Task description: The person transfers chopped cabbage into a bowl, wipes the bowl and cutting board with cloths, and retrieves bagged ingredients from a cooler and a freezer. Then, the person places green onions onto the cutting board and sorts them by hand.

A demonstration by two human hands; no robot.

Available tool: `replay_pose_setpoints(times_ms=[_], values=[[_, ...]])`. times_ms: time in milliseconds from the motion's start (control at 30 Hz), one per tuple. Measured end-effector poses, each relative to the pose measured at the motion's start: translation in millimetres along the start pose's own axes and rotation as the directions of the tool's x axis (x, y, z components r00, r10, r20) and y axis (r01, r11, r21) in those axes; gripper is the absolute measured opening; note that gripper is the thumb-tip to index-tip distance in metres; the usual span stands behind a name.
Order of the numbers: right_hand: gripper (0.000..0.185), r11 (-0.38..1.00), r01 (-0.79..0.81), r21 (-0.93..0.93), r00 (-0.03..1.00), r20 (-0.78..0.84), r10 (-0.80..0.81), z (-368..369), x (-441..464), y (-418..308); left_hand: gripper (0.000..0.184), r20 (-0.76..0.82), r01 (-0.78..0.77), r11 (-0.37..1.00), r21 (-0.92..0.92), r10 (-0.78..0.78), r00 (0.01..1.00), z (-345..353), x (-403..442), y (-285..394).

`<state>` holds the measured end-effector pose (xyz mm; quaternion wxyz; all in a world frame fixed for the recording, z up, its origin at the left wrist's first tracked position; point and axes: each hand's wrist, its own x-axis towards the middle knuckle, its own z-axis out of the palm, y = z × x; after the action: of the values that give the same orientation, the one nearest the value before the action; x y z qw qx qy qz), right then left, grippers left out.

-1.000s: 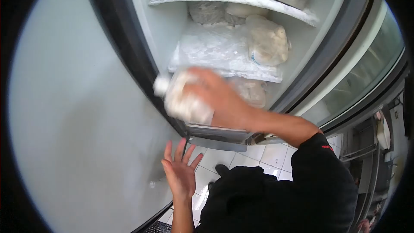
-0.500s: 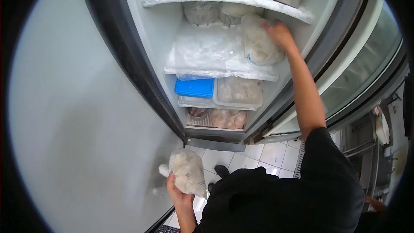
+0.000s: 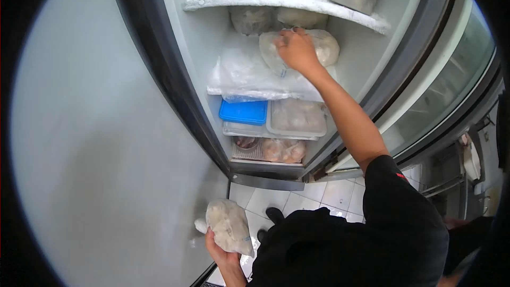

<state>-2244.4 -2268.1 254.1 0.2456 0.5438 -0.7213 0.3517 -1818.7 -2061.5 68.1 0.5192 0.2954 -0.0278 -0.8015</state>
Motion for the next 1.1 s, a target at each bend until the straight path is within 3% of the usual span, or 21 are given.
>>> replay_pose_setpoints(times_ms=[100,200,300,400,500,600,667,700,800,900,1000,1067,1100], values=[[0.043,0.980,-0.080,-0.185,0.972,0.203,0.118,-7.8,24.9,48.1,0.059,-0.038,-0.050,0.999,-0.018,0.050,0.998,-2.6,-7.5,1.0],[0.059,0.978,-0.133,-0.161,0.811,0.549,0.201,-1.5,69.7,107.4,0.060,-0.054,-0.068,0.997,-0.030,0.066,0.996,-1.2,-15.0,4.6],[0.072,0.988,-0.059,-0.143,0.693,0.707,0.144,-15.9,83.7,100.3,0.060,-0.053,-0.080,0.997,-0.016,0.079,0.995,0.1,-17.2,5.0],[0.072,0.982,-0.151,-0.113,0.619,0.763,0.183,-11.8,81.4,89.9,0.061,-0.053,-0.096,0.995,-0.004,0.096,0.994,-8.5,-14.6,5.2],[0.058,0.994,0.111,-0.022,0.778,0.624,-0.074,4.5,66.2,107.9,0.062,-0.068,-0.105,0.994,-0.033,0.102,0.992,-11.3,-14.7,4.6],[0.044,0.987,0.154,-0.048,0.885,0.452,-0.116,9.8,50.3,108.0,0.061,-0.090,-0.117,0.990,-0.073,0.111,0.990,-9.8,-18.7,3.5],[0.037,0.976,0.215,-0.039,0.951,0.237,-0.200,22.2,42.4,122.9,0.061,-0.093,-0.126,0.987,-0.102,0.117,0.989,-9.0,-22.4,4.7],[0.034,0.968,0.247,-0.041,0.963,0.119,-0.240,27.5,41.7,130.8,0.061,-0.081,-0.126,0.987,-0.094,0.119,0.990,-9.1,-23.2,6.2],[0.020,0.982,0.005,0.189,0.991,0.130,-0.030,-45.2,24.0,65.9,0.062,-0.037,-0.134,0.990,-0.054,0.132,0.991,-13.8,-24.9,7.7],[0.018,0.881,0.243,0.406,0.970,-0.084,-0.229,-71.0,-9.1,32.6,0.066,0.000,-0.123,0.991,0.044,0.123,0.992,-18.1,-21.7,10.8],[0.020,0.836,0.282,0.471,0.958,-0.087,-0.274,-86.1,-35.3,-4.7,0.070,0.000,-0.119,0.985,0.126,0.120,0.993,-12.6,-21.6,14.9],[0.019,0.800,0.260,0.540,0.951,-0.001,-0.309,-98.9,-56.4,-29.6,0.068,0.064,-0.157,0.965,0.210,0.146,0.987,-20.2,-34.6,18.5],[0.018,0.797,0.164,0.581,0.960,0.093,-0.265,-100.3,-70.6,-43.4,0.069,0.065,-0.132,0.978,0.162,0.123,0.990,-25.0,-40.6,21.5]])
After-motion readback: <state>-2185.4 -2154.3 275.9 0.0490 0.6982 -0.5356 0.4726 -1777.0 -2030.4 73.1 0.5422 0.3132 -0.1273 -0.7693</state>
